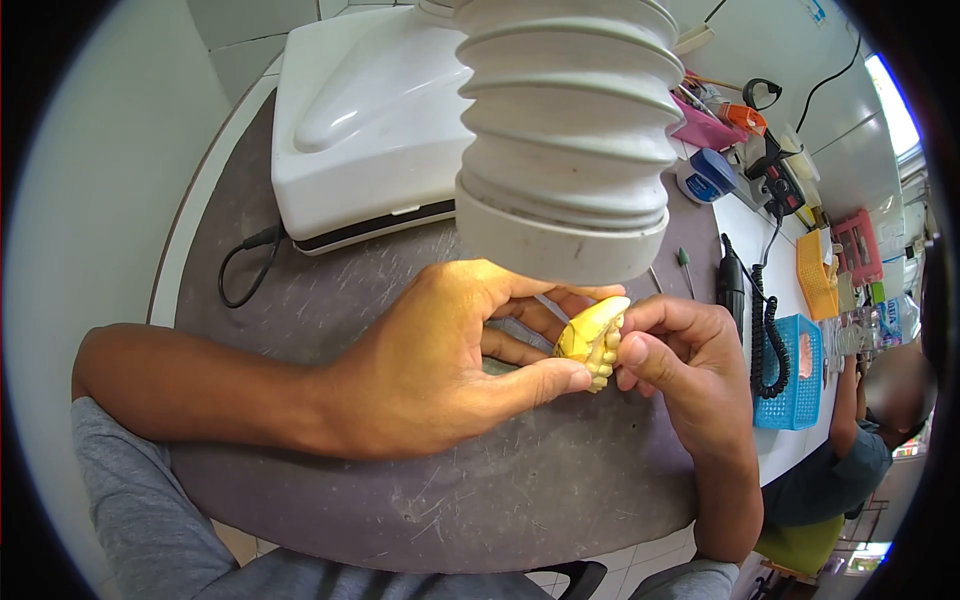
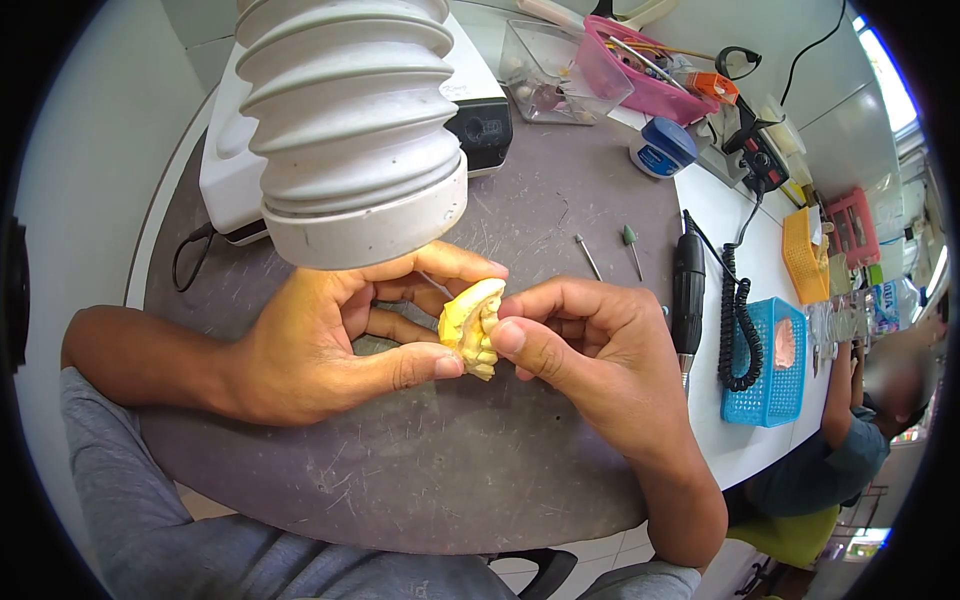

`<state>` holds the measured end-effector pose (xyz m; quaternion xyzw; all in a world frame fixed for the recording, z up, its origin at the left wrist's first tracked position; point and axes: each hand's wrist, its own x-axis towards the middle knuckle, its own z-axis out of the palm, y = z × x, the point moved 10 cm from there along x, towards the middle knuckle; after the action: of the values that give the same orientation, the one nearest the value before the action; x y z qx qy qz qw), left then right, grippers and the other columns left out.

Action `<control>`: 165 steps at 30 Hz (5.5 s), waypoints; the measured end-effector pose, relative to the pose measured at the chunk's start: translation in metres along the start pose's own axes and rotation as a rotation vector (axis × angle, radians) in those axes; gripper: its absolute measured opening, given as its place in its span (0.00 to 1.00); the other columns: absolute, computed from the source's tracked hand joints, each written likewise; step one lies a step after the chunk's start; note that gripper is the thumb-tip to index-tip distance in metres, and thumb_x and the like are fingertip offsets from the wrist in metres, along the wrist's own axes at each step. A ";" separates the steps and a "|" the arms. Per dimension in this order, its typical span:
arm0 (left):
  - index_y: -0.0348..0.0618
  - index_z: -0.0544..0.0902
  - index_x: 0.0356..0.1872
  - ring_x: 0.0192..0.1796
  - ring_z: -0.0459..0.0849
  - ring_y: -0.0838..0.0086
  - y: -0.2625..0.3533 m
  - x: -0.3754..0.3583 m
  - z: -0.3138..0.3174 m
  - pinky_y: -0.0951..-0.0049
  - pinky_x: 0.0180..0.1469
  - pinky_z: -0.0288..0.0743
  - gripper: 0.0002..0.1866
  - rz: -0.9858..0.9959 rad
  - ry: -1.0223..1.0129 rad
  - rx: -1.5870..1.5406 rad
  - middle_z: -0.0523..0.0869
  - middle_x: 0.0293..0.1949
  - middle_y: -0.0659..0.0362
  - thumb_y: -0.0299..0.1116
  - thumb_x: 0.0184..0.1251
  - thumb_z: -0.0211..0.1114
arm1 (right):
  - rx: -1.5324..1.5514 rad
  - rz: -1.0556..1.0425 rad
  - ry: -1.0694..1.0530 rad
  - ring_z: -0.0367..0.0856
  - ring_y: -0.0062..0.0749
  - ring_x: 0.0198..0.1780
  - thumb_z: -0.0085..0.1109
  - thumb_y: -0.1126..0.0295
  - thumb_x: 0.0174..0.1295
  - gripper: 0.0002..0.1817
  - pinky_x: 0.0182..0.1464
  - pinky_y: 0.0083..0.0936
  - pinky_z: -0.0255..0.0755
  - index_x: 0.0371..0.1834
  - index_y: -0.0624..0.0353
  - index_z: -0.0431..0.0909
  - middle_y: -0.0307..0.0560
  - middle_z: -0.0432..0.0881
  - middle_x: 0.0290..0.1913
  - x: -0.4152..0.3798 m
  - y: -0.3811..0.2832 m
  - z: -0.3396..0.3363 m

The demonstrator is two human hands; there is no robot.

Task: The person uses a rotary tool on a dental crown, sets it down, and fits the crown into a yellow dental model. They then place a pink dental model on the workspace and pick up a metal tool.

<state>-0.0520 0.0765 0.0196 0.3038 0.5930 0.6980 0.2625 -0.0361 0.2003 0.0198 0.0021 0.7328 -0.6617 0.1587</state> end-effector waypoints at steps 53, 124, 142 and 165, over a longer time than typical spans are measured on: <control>0.33 0.72 0.62 0.56 0.82 0.71 0.000 -0.003 0.001 0.71 0.58 0.80 0.25 0.007 0.006 0.087 0.80 0.53 0.54 0.22 0.64 0.67 | -0.070 -0.027 0.064 0.77 0.12 0.29 0.67 0.72 0.62 0.07 0.28 0.10 0.67 0.35 0.66 0.82 0.40 0.83 0.29 -0.001 -0.005 0.000; 0.35 0.82 0.42 0.51 0.80 0.74 0.018 -0.004 -0.009 0.73 0.56 0.80 0.09 0.172 0.062 0.037 0.78 0.49 0.54 0.18 0.60 0.67 | 0.074 -0.309 0.097 0.84 0.31 0.51 0.68 0.81 0.57 0.29 0.54 0.22 0.80 0.62 0.66 0.68 0.55 0.82 0.51 -0.019 -0.015 0.005; 0.37 0.84 0.38 0.45 0.83 0.68 0.044 -0.008 -0.013 0.69 0.49 0.78 0.11 0.440 0.122 0.456 0.84 0.42 0.53 0.23 0.52 0.74 | 0.136 -0.406 0.031 0.79 0.34 0.58 0.68 0.79 0.58 0.28 0.62 0.28 0.74 0.62 0.67 0.68 0.59 0.78 0.59 -0.015 -0.015 0.006; 0.42 0.86 0.41 0.44 0.83 0.68 0.057 -0.014 -0.006 0.69 0.48 0.78 0.15 0.559 0.092 0.505 0.85 0.44 0.54 0.22 0.50 0.76 | 0.170 -0.415 0.036 0.80 0.34 0.56 0.70 0.76 0.57 0.28 0.58 0.27 0.77 0.61 0.66 0.69 0.59 0.80 0.56 -0.019 -0.019 0.007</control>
<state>-0.0476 0.0537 0.0733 0.4772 0.6517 0.5876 -0.0479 -0.0204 0.1953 0.0422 -0.1235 0.6616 -0.7396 0.0050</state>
